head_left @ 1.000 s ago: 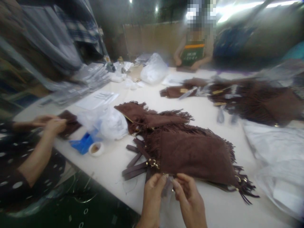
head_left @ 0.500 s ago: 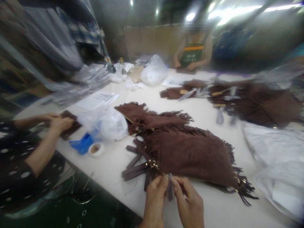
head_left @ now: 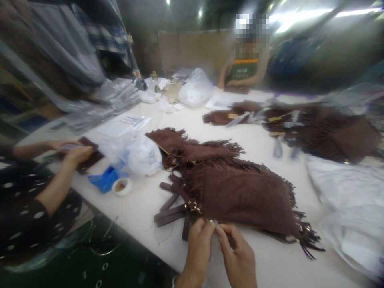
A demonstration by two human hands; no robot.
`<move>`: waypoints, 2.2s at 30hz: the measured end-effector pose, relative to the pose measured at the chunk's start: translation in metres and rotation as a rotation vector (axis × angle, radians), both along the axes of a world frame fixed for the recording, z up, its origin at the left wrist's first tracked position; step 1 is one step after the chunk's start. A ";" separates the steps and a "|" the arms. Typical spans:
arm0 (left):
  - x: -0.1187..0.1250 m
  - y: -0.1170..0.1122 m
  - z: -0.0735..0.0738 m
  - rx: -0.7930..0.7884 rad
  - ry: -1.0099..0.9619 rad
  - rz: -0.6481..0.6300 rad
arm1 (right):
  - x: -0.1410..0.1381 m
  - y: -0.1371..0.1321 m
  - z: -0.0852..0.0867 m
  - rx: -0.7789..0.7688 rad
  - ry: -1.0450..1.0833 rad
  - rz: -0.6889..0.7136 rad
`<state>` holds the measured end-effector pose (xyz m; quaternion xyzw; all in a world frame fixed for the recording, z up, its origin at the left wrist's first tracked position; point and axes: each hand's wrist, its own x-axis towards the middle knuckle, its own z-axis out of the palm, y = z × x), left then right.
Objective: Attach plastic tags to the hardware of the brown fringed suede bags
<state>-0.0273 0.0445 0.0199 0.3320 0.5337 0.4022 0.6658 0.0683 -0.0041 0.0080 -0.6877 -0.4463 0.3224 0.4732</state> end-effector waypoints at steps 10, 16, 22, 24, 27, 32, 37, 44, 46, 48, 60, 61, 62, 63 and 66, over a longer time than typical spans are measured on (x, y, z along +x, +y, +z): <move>-0.002 -0.012 -0.007 0.004 -0.144 0.019 | -0.007 0.002 -0.004 0.045 -0.040 -0.081; -0.013 -0.022 -0.021 -0.111 -0.382 0.101 | -0.009 0.001 -0.005 0.094 -0.130 -0.049; -0.010 -0.017 -0.027 -0.080 -0.298 0.202 | -0.009 0.002 -0.006 0.107 -0.181 -0.039; -0.007 -0.015 -0.026 -0.085 -0.299 0.214 | -0.008 0.003 -0.006 0.117 -0.186 -0.041; -0.005 -0.014 -0.024 -0.083 -0.295 0.224 | -0.007 0.004 -0.005 0.112 -0.188 -0.044; -0.002 -0.015 -0.022 -0.083 -0.295 0.254 | -0.009 0.005 -0.001 0.127 -0.179 -0.018; 0.002 -0.014 -0.016 -0.029 -0.106 0.268 | -0.009 0.005 0.000 0.170 -0.210 0.027; 0.007 -0.013 -0.012 0.102 0.159 0.237 | -0.004 0.005 -0.012 0.399 -0.511 0.143; 0.006 -0.016 -0.009 0.137 0.199 0.204 | -0.002 0.004 -0.016 0.445 -0.634 0.164; 0.003 -0.019 -0.004 0.177 0.221 0.162 | -0.001 0.003 -0.019 0.472 -0.742 0.174; -0.012 -0.011 -0.005 -0.082 -0.322 0.131 | 0.003 -0.002 -0.006 0.438 -0.527 0.241; -0.013 -0.010 -0.005 -0.103 -0.384 0.116 | 0.004 -0.002 -0.004 0.422 -0.487 0.264; -0.013 -0.010 -0.005 -0.117 -0.436 0.101 | 0.005 -0.002 -0.001 0.405 -0.448 0.283; -0.014 -0.009 -0.005 -0.127 -0.480 0.085 | 0.006 -0.002 0.001 0.387 -0.410 0.298; -0.017 -0.003 -0.005 -0.126 -0.533 0.054 | 0.010 0.002 0.006 0.346 -0.321 0.323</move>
